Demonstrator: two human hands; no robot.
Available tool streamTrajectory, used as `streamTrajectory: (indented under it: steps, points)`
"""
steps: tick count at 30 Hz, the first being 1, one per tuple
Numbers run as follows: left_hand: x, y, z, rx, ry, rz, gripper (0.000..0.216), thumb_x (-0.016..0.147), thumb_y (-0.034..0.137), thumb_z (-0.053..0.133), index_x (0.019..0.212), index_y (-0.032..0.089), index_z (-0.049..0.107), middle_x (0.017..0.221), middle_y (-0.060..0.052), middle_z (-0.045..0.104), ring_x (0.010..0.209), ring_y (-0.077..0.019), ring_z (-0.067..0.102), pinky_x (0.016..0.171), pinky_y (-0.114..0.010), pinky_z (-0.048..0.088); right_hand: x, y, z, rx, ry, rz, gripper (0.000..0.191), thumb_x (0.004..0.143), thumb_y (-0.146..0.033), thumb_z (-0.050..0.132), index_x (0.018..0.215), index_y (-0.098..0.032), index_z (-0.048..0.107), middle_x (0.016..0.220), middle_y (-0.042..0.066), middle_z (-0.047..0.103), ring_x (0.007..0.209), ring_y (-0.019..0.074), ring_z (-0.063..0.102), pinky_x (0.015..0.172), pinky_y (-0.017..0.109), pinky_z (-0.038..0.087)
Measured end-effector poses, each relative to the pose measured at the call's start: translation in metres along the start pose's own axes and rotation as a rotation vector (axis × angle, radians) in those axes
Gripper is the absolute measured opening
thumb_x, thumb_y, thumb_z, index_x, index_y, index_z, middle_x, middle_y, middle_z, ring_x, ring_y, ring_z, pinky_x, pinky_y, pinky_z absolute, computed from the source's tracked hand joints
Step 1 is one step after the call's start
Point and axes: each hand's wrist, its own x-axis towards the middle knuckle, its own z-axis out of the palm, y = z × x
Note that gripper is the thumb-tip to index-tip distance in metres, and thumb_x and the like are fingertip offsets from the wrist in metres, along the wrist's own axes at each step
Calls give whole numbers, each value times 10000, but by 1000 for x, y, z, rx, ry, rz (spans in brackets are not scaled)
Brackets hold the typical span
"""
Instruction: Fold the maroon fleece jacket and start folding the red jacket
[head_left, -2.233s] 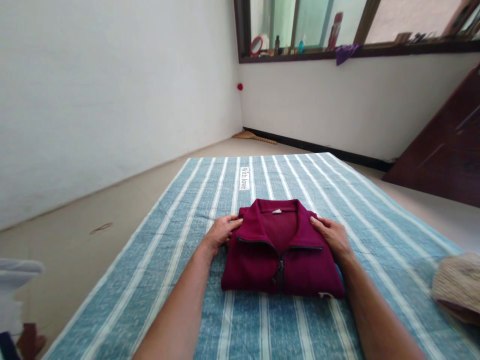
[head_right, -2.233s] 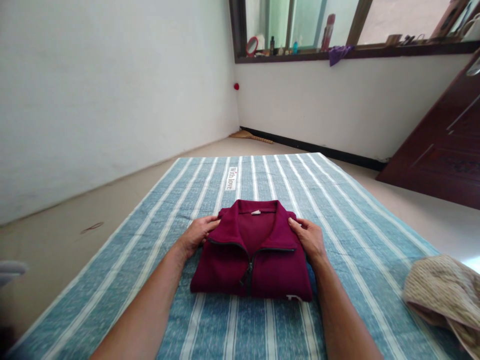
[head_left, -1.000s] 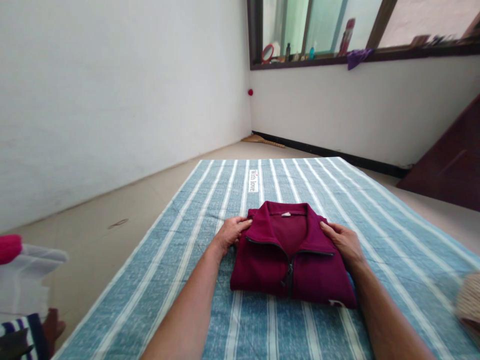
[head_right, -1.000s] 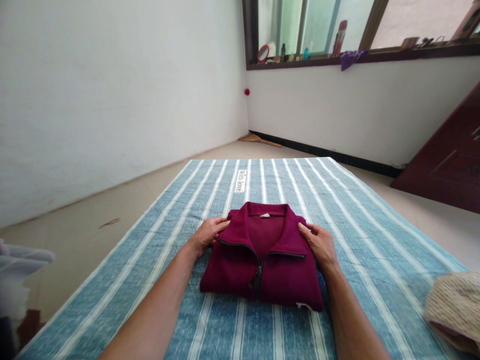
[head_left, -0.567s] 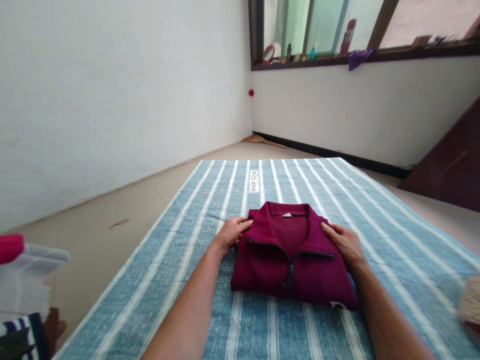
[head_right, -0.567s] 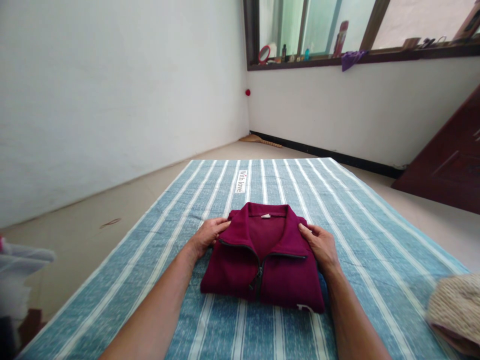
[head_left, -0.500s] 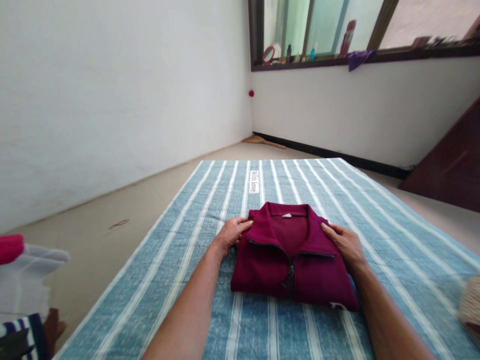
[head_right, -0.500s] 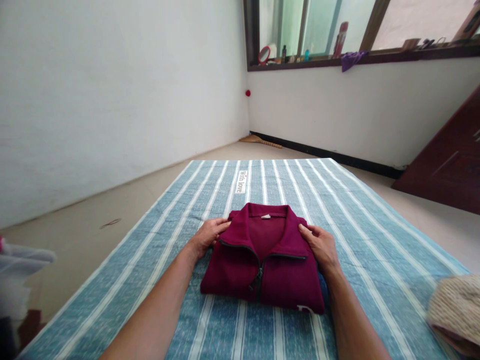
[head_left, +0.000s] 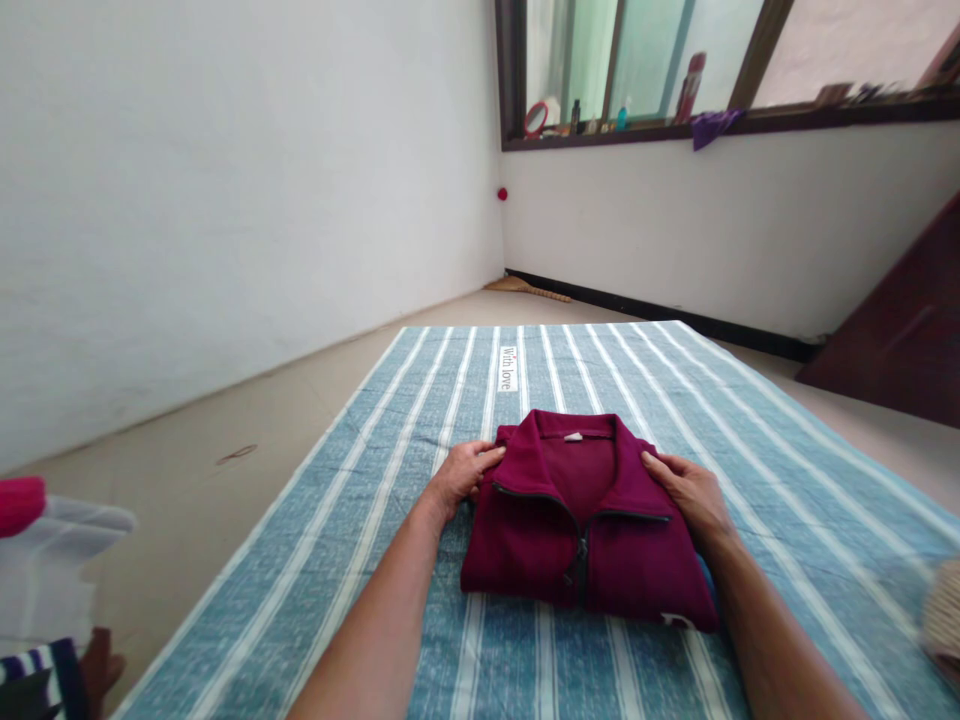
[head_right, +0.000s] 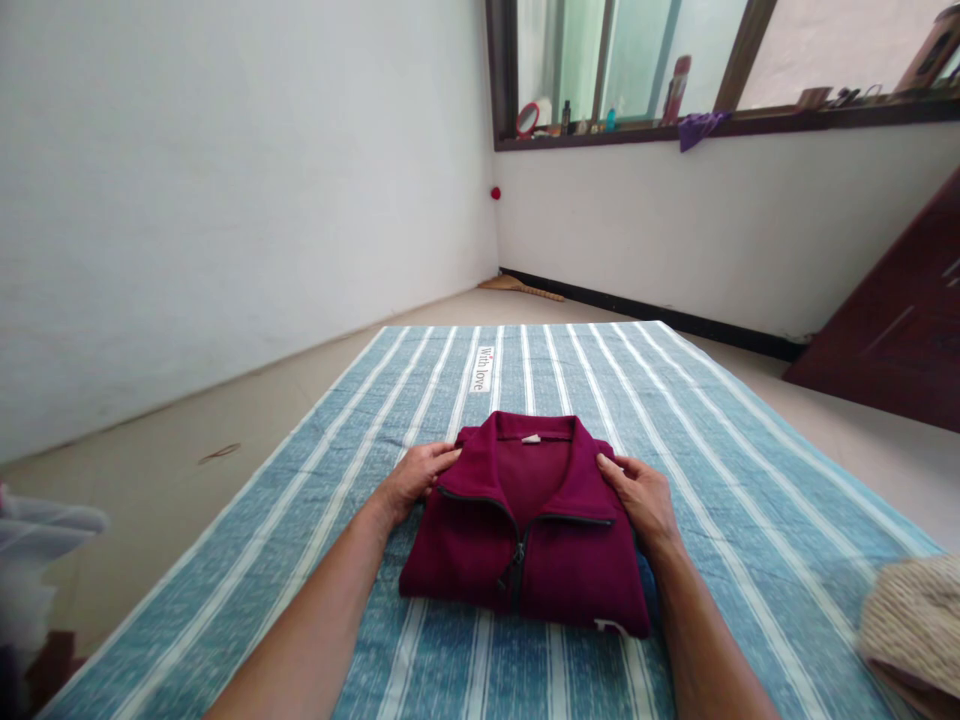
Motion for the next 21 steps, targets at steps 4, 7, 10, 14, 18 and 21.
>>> streamTrajectory:
  steps: [4,7,10,14,18,21]
  points:
    - [-1,1,0,-1,-2,-1,478,670,516,710,956,138,647,472,72,440,363,-54,352,376,-184,192,1,1,0,2,-8,-1,563,616,-586,725,947,-131,723,717,48,721,718,242,671,638,316,498]
    - [0,1,1,-1,-1,1,488,670,517,707,969,136,642,476,71,445,365,-54,356,375,-181,199,-1,-1,1,9,-13,0,553,625,-580,721,947,-131,723,714,45,721,704,230,668,624,303,493]
    - [0,0,0,0,-1,1,494,672,513,702,978,132,636,479,72,445,365,-52,352,371,-179,199,-2,-3,1,10,-5,2,538,629,-568,724,940,-129,724,716,44,721,693,222,665,614,294,486]
    - [0,0,0,-2,10,-5,482,673,504,707,977,136,640,487,66,462,369,-53,363,371,-178,203,-3,-3,1,20,-10,1,530,627,-564,726,933,-132,725,702,40,717,700,227,665,611,294,487]
    - [-1,1,0,-1,17,-6,454,671,492,717,953,141,654,476,66,463,371,-54,362,377,-178,203,-4,-3,2,35,-15,-4,518,621,-568,725,918,-143,728,697,35,717,694,227,669,603,290,495]
    - [-1,2,0,-7,11,3,449,662,498,722,930,143,660,474,65,469,373,-55,363,378,-180,198,-6,-5,3,35,-13,-12,510,623,-573,719,905,-149,729,697,34,717,696,231,672,594,289,496]
